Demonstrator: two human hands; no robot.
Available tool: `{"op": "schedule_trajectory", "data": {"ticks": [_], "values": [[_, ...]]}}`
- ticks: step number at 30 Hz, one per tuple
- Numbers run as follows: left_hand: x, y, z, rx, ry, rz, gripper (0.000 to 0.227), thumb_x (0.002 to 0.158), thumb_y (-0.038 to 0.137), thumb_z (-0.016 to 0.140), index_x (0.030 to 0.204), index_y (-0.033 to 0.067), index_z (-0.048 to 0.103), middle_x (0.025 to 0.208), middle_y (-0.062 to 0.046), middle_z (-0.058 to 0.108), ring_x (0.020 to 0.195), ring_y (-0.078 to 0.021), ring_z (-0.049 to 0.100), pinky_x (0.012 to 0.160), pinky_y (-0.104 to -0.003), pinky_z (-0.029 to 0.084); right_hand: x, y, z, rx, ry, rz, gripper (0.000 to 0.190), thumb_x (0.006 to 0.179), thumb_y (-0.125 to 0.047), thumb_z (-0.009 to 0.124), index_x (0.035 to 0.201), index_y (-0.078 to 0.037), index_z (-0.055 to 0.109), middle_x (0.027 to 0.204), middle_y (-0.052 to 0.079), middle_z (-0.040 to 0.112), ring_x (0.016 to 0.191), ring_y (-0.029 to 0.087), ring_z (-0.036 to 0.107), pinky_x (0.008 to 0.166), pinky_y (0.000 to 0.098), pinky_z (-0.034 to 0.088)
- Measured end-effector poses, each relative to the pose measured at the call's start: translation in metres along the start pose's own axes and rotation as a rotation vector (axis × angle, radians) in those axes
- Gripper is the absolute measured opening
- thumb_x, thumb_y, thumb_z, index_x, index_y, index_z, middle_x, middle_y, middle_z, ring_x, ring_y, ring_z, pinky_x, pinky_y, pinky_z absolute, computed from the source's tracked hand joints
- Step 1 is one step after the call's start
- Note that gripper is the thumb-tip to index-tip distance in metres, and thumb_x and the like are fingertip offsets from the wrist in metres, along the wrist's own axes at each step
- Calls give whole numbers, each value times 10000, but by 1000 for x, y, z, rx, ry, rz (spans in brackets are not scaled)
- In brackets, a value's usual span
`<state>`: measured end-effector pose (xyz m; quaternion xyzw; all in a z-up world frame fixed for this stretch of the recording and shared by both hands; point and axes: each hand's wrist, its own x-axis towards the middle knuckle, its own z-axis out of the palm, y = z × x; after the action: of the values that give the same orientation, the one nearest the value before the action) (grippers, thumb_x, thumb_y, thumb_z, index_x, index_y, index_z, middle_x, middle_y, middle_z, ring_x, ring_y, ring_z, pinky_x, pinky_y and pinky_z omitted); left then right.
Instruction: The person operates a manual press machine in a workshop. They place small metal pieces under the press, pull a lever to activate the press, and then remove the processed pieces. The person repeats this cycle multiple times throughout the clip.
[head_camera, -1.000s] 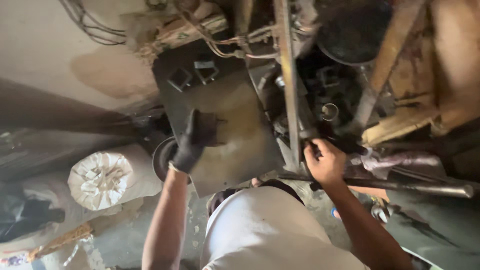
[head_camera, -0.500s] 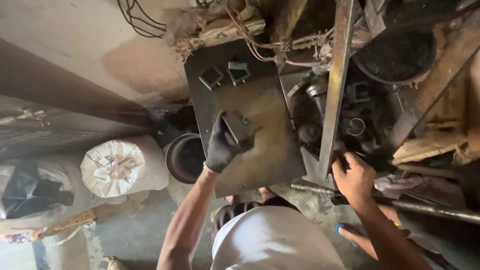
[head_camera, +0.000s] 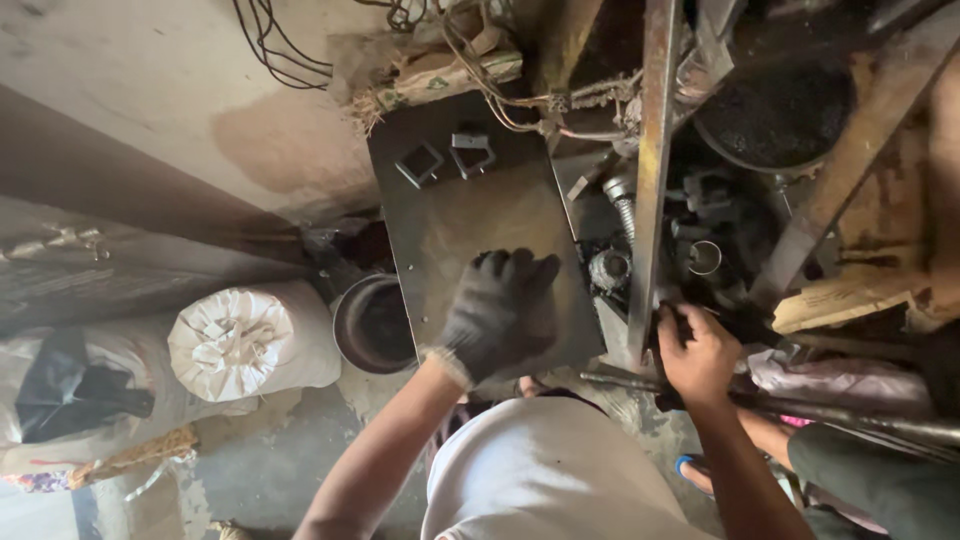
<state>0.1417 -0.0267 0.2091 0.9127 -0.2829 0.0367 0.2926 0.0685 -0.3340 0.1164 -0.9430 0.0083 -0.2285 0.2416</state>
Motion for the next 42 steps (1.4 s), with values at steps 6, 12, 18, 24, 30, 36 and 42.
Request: {"op": "schedule_trajectory", "data": {"ticks": [6, 12, 18, 24, 30, 36, 42], "values": [[-9, -24, 78, 143, -25, -38, 806, 605, 249, 750, 1374, 96, 564, 1140, -184, 583, 1036, -395, 555, 921, -525, 429, -2, 5, 2, 13, -11, 53, 154, 924, -139, 771, 1004, -27, 701, 829, 149, 678, 676, 311, 665, 631, 399, 517], [-15, -23, 99, 145, 106, -7, 670, 693, 250, 704, 1335, 93, 598, 1159, -204, 576, 1059, -408, 546, 930, -563, 422, -3, -20, -9, 170, 75, 49, 131, 988, -65, 748, 1108, -20, 721, 947, 136, 705, 781, 242, 682, 707, 332, 520], [-54, -60, 86, -53, 103, -88, 781, 711, 362, 795, 1386, 81, 520, 1262, -265, 546, 1169, -467, 522, 995, -578, 427, -22, -60, -13, 486, -71, -147, 78, 967, -26, 710, 1043, -16, 698, 1011, 97, 719, 920, 193, 700, 844, 296, 552], [-105, -129, 63, -172, 128, -46, 1141, 662, 522, 886, 1532, -3, 365, 1538, -308, 401, 1377, -513, 441, 1138, -564, 391, -13, -69, 68, 923, -698, 378, 199, 1043, -146, 655, 1107, 23, 739, 1023, 92, 725, 841, 140, 644, 776, 262, 526], [-103, -124, 48, 32, -60, -125, 1160, 584, 575, 881, 1510, 57, 412, 1574, -289, 366, 1402, -513, 384, 1127, -588, 345, -5, -73, 174, 902, -907, 841, 383, 984, -308, 653, 1282, -69, 666, 1231, 49, 700, 1087, 138, 657, 866, 300, 508], [-71, -83, 47, 145, -41, -17, 1040, 556, 568, 891, 1428, 129, 533, 1463, -157, 502, 1385, -478, 421, 1149, -615, 299, -24, -45, 224, 1357, -982, 930, 443, 979, -315, 679, 1263, 24, 652, 1133, 100, 701, 995, 199, 655, 823, 332, 540], [-67, -80, 45, 127, -12, -30, 987, 540, 556, 893, 1383, 141, 591, 1397, -131, 556, 1346, -442, 457, 1146, -603, 300, -40, -36, 235, 1271, -869, 822, 342, 1039, -298, 669, 1146, 27, 669, 970, 64, 668, 812, 139, 595, 684, 286, 464]]}}
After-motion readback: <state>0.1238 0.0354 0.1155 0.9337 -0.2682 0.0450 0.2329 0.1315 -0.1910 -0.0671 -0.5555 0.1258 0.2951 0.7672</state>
